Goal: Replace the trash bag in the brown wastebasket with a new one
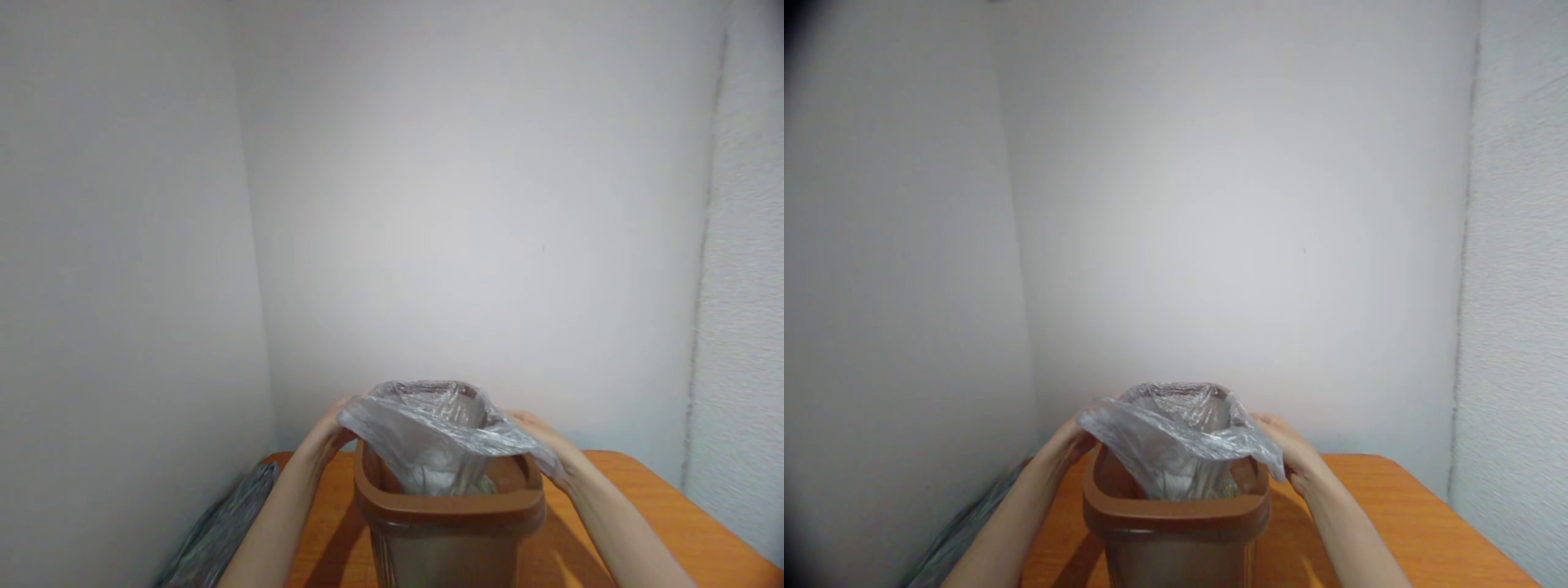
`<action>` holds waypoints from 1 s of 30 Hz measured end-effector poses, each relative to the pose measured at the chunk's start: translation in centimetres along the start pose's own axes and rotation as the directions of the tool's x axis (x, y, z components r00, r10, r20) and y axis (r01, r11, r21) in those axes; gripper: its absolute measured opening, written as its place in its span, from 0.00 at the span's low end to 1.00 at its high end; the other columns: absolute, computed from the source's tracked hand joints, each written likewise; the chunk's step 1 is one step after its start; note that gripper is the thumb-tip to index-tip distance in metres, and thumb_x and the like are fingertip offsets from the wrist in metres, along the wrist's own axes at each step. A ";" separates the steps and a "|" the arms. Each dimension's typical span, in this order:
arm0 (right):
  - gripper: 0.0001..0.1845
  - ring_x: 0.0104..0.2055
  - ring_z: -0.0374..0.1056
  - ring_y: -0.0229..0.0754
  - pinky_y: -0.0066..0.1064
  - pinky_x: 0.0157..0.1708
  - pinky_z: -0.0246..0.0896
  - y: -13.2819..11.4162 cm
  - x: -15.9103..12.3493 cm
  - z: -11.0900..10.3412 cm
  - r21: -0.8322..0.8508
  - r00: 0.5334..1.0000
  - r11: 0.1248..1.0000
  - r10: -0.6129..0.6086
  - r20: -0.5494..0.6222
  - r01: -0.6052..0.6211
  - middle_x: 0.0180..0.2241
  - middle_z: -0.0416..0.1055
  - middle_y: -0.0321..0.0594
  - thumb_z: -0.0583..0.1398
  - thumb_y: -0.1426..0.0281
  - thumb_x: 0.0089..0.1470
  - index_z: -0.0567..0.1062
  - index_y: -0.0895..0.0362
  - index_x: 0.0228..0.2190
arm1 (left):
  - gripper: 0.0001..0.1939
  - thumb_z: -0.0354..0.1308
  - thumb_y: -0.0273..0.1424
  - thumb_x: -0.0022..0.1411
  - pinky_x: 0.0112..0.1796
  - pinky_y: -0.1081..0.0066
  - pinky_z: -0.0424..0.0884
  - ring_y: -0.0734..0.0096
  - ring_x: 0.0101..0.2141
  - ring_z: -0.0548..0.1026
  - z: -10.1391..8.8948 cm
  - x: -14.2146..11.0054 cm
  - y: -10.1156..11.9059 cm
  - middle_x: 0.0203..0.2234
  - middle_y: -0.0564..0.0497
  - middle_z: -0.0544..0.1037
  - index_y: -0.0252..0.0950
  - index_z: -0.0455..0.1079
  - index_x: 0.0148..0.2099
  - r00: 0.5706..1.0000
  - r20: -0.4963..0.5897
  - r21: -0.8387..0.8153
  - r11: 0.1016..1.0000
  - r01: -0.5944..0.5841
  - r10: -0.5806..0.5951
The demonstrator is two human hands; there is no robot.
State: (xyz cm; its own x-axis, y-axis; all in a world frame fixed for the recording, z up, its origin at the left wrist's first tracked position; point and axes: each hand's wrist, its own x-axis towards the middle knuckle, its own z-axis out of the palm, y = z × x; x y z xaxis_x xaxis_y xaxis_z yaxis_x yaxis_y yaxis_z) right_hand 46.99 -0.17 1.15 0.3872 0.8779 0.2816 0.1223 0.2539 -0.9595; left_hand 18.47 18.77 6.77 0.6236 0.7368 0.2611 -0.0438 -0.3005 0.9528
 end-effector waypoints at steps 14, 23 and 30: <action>0.19 0.24 0.59 0.39 0.30 0.25 0.52 -2.4 4.1 -1.4 -0.185 0.973 0.977 -0.142 -0.183 0.108 0.18 0.67 0.34 0.66 0.53 0.37 0.73 0.56 0.18 | 0.15 0.59 0.38 0.66 0.26 0.74 0.64 0.78 0.22 0.65 -1.4 3.7 2.6 0.23 0.58 0.68 0.34 0.67 0.31 0.975 -0.161 0.254 0.961 -0.107 0.152; 0.20 0.23 0.60 0.36 0.27 0.23 0.53 -4.2 1.1 -1.1 -0.035 0.901 0.956 -0.288 -0.324 0.293 0.22 0.67 0.30 0.66 0.52 0.46 0.71 0.54 0.31 | 0.23 0.65 0.51 0.46 0.24 0.75 0.55 0.76 0.22 0.60 -2.3 1.5 4.2 0.19 0.60 0.64 0.37 0.66 0.28 0.912 -0.261 0.214 0.940 -0.266 0.318; 0.25 0.32 0.66 0.31 0.17 0.33 0.65 -2.1 -1.8 -2.7 0.326 0.811 0.825 -0.243 -0.533 0.462 0.32 0.69 0.29 0.76 0.61 0.35 0.73 0.51 0.34 | 0.28 0.73 0.49 0.38 0.22 0.77 0.57 0.79 0.21 0.62 -4.2 -0.5 1.9 0.22 0.58 0.70 0.34 0.72 0.35 0.910 -0.332 0.069 0.969 -0.238 0.247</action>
State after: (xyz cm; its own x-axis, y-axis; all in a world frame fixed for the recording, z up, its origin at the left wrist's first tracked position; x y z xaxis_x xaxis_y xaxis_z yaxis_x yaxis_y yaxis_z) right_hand 48.55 -3.38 2.66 0.7710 0.4337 0.4663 -0.0183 0.7471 -0.6645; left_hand 14.77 20.37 9.06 0.2974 0.7975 0.5249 -0.1368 -0.5085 0.8501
